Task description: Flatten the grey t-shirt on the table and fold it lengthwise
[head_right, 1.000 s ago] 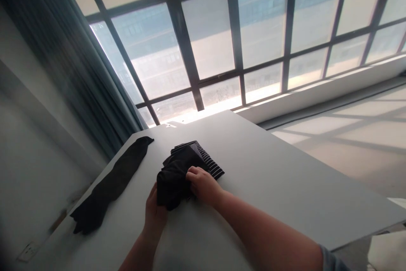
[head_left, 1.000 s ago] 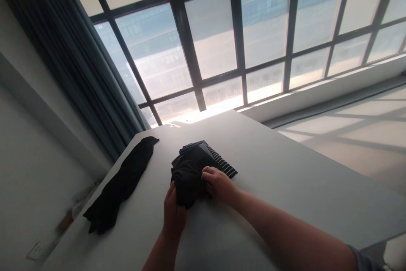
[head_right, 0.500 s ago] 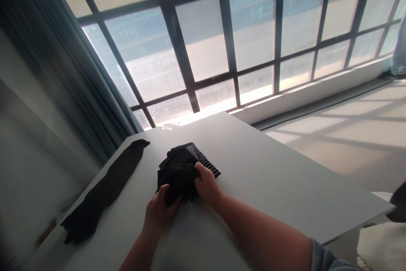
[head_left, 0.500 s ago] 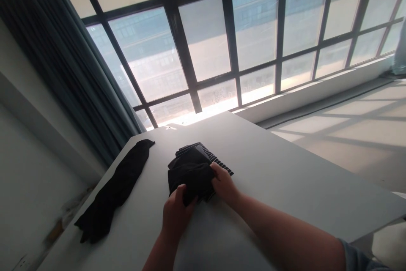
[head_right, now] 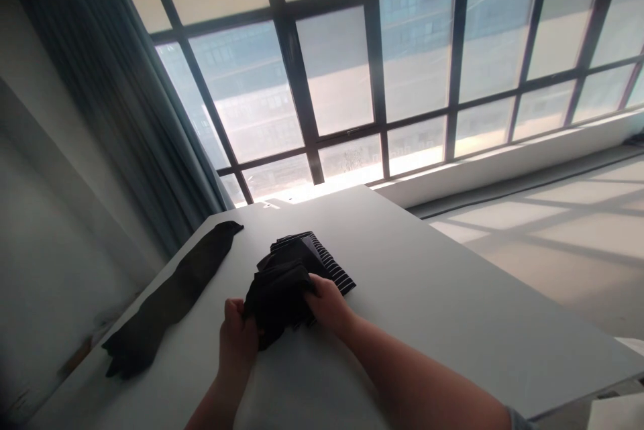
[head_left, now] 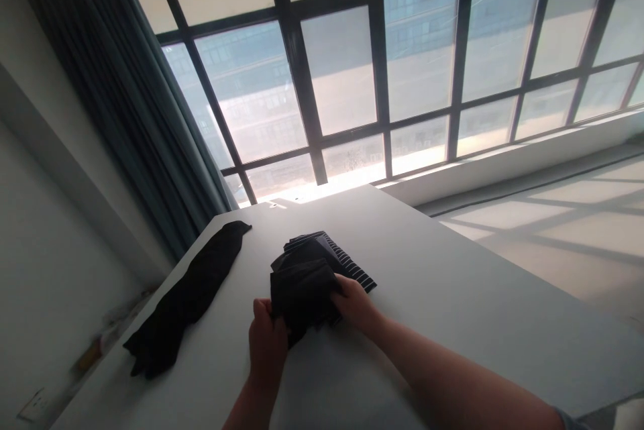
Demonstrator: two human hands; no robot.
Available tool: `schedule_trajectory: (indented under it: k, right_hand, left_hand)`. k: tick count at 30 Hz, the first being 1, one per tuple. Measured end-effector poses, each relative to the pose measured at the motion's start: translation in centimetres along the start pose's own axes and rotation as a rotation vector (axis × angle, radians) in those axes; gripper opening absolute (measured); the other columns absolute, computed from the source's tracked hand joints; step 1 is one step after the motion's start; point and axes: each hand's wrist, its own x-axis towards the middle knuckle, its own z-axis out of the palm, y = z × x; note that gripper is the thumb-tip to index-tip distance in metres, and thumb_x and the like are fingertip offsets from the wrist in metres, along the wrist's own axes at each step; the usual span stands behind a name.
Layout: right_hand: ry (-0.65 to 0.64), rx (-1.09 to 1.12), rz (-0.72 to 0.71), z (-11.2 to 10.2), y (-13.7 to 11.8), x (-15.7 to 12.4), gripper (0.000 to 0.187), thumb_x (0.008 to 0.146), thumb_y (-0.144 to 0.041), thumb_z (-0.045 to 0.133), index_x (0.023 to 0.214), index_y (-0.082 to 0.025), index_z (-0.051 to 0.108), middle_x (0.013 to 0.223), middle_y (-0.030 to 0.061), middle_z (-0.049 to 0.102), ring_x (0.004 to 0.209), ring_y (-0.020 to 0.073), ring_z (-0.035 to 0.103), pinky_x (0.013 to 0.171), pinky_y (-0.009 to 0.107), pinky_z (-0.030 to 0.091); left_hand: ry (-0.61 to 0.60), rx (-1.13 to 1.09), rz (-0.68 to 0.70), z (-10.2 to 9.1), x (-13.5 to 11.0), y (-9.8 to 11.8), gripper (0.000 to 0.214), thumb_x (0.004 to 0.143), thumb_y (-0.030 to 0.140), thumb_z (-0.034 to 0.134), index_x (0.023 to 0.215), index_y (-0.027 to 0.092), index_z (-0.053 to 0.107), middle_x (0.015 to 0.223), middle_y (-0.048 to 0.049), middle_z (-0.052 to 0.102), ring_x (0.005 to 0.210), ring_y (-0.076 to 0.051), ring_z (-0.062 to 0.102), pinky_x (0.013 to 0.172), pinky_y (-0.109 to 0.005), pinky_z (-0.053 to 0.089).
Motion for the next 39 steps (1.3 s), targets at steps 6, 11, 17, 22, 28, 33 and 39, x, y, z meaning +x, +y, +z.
schedule_trajectory:
  k: [6, 11, 17, 22, 28, 33, 39]
  right_hand:
    - [0.022, 0.113, 0.058, 0.4, 0.0, -0.3, 0.008, 0.082, -0.021, 0.059, 0.081, -0.013, 0.058, 0.072, -0.0012, 0.057, 0.066, 0.0073, 0.052, 0.058, 0.015, 0.042]
    - [-0.055, 0.249, 0.197, 0.9, -0.3, -0.5, 0.019, 0.088, -0.034, 0.062, 0.092, -0.016, 0.056, 0.071, -0.0017, 0.058, 0.058, 0.0090, 0.056, 0.050, 0.017, 0.044]
    - [-0.023, 0.122, -0.041, 1.1, -0.8, -0.6, 0.019, 0.092, -0.030, 0.063, 0.098, -0.013, 0.068, 0.096, 0.0059, 0.068, 0.087, 0.0141, 0.063, 0.080, 0.025, 0.055]
    - [0.051, 0.026, -0.195, 1.0, -0.5, -0.4, 0.019, 0.093, -0.028, 0.062, 0.101, -0.014, 0.072, 0.127, 0.0116, 0.059, 0.113, 0.0179, 0.060, 0.101, 0.031, 0.054]
    - [-0.061, -0.007, -0.263, 0.7, -1.9, -1.3, 0.019, 0.091, -0.024, 0.062, 0.074, -0.016, 0.058, 0.108, 0.0113, 0.063, 0.141, 0.0248, 0.045, 0.094, 0.031, 0.054]
    - [-0.265, -0.068, -0.361, 0.7, -3.3, -2.0, 0.024, 0.086, -0.018, 0.065, 0.109, -0.018, 0.069, 0.144, 0.0137, 0.052, 0.147, 0.0245, 0.042, 0.115, 0.038, 0.047]
    - [-0.413, -0.096, -0.385, 1.0, -2.9, -1.7, 0.062, 0.071, 0.002, 0.048, 0.124, -0.019, 0.069, 0.142, 0.0085, 0.058, 0.129, 0.0180, 0.060, 0.112, 0.029, 0.048]
  left_hand:
    - [0.038, -0.025, -0.071, -0.9, 0.6, 0.9, 0.035, 0.100, 0.038, 0.044, 0.130, 0.021, 0.050, 0.067, -0.0007, 0.067, 0.056, -0.021, 0.066, 0.049, -0.026, 0.042]
    - [-0.165, -0.464, -0.192, 0.1, 0.6, 0.1, 0.071, 0.098, 0.050, 0.050, 0.162, 0.030, 0.025, 0.089, -0.0035, 0.074, 0.058, -0.019, 0.070, 0.044, -0.025, 0.048]
    - [-0.394, -0.770, -0.097, 1.4, 0.5, -0.2, 0.089, 0.084, 0.042, 0.071, 0.161, 0.033, 0.027, 0.150, -0.0104, 0.057, 0.124, -0.027, 0.068, 0.098, -0.039, 0.060]
    - [-0.230, -0.185, 0.171, 0.9, 0.4, -0.5, 0.054, 0.081, 0.024, 0.066, 0.134, 0.026, 0.060, 0.121, -0.0056, 0.073, 0.110, -0.026, 0.071, 0.091, -0.037, 0.059]
    - [0.041, 0.111, 0.327, 0.2, 0.8, -1.1, 0.031, 0.074, 0.014, 0.058, 0.103, 0.022, 0.066, 0.101, -0.0060, 0.068, 0.097, -0.026, 0.067, 0.088, -0.041, 0.056]
    - [0.084, 0.236, 0.523, 0.2, 1.1, -2.0, 0.045, 0.072, 0.012, 0.060, 0.116, 0.020, 0.069, 0.142, -0.0158, 0.054, 0.133, -0.036, 0.054, 0.108, -0.056, 0.050]
    - [-0.220, 0.095, 0.505, 1.6, 1.1, -2.7, 0.090, 0.076, 0.022, 0.070, 0.159, 0.022, 0.036, 0.148, -0.0151, 0.058, 0.128, -0.035, 0.063, 0.103, -0.046, 0.056]
